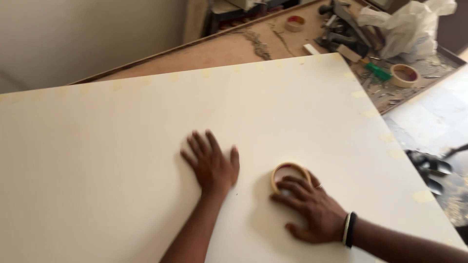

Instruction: The recorder applies numerous small strips of masking tape to the edge of a white laminated board and then smooths them down with their hands.

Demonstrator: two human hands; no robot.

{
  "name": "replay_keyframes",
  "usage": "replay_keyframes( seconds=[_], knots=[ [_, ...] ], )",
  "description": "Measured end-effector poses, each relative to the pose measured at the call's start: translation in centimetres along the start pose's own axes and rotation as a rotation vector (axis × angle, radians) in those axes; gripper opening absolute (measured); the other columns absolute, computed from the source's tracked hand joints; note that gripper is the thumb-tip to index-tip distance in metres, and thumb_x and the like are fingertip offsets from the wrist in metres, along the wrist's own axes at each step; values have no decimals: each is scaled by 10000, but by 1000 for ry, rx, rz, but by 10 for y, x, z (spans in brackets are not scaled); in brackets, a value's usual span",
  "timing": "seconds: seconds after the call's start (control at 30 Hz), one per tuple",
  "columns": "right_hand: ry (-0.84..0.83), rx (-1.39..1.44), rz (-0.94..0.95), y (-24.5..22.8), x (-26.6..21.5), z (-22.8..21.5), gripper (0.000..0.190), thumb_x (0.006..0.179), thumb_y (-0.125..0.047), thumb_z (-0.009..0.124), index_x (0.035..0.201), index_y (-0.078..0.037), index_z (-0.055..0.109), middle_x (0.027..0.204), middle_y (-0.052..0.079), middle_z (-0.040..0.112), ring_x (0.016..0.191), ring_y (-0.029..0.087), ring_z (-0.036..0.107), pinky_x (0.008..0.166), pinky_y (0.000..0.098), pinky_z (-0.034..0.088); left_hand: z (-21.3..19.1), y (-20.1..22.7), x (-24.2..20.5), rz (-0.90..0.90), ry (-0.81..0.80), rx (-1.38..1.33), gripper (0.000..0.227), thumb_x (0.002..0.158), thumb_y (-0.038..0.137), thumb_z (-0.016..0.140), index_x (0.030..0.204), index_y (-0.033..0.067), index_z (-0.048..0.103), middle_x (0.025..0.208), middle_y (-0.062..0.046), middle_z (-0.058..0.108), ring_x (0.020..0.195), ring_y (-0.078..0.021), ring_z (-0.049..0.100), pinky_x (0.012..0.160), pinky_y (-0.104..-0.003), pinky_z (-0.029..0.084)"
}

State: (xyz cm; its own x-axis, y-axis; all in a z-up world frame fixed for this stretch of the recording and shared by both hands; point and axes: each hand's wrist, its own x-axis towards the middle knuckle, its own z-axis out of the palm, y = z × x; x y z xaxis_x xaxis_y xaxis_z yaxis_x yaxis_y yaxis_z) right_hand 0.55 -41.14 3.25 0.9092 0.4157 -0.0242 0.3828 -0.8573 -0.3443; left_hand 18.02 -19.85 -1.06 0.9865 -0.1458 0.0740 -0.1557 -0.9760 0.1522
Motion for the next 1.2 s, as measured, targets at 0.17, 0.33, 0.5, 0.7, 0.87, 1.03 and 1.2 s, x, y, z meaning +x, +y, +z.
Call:
replay_keyframes(
  seconds=[0.17, 0.33, 0.5, 0.7, 0.87, 1.03, 1.2],
  knots=[
    [70, -75, -118, 21, 0, 16, 705, 862, -481, 723, 1477, -205, 517, 1510, 137, 441, 1468, 347, 328, 1208, 676, 99, 12, 59, 131, 9, 26, -30, 1018, 909, 741, 401, 1598, 19, 202, 1659, -285, 108, 1540, -436, 70, 1197, -640, -7],
    [239, -545, -215, 40, -6, 34, 547, 974, -526, 546, 1496, -378, 482, 1561, -36, 424, 1506, 184, 328, 1290, 550, 128, 27, 84, 206, 22, -12, 1, 1147, 832, 871, 338, 1599, 37, 163, 1647, -273, 88, 1531, -417, 47, 1185, -619, -38],
    [57, -39, -99, 22, 3, 12, 640, 873, -419, 717, 1472, -262, 555, 1496, 120, 491, 1461, 302, 367, 1185, 628, 119, 0, 72, 214, 94, -71, -111, 1141, 831, 905, 373, 1604, 86, 193, 1687, -214, 107, 1567, -360, 64, 1237, -579, -21],
    [92, -62, 75, 4, 5, 6, 686, 782, -313, 734, 1433, -198, 553, 1444, 160, 487, 1403, 346, 378, 1158, 639, 150, 10, 31, 155, 172, -34, -106, 1076, 858, 802, 463, 1604, 73, 198, 1699, -127, 133, 1568, -283, 94, 1256, -469, 29],
    [158, -104, 90, 5, 1, 11, 613, 802, -306, 699, 1395, -224, 568, 1448, 111, 494, 1409, 323, 394, 1166, 591, 229, -11, -32, 50, 115, -58, -44, 1057, 894, 794, 385, 1608, 57, 133, 1698, -125, 79, 1562, -286, 42, 1247, -488, 0],
    [198, -120, 118, 3, -5, 17, 593, 804, -327, 690, 1382, -248, 585, 1448, 74, 518, 1409, 298, 419, 1158, 588, 250, -37, -80, -91, 63, -149, 72, 1036, 925, 789, 312, 1625, 63, 75, 1713, -130, 17, 1571, -317, -17, 1240, -528, -26],
    [346, -174, 128, 11, -13, 30, 500, 866, -380, 639, 1351, -261, 615, 1459, 73, 550, 1422, 298, 468, 1157, 597, 294, -45, -120, -204, 31, -249, 20, 1039, 887, 820, 254, 1616, 138, -35, 1695, -142, -102, 1555, -321, -109, 1212, -522, -94]
  ],
)
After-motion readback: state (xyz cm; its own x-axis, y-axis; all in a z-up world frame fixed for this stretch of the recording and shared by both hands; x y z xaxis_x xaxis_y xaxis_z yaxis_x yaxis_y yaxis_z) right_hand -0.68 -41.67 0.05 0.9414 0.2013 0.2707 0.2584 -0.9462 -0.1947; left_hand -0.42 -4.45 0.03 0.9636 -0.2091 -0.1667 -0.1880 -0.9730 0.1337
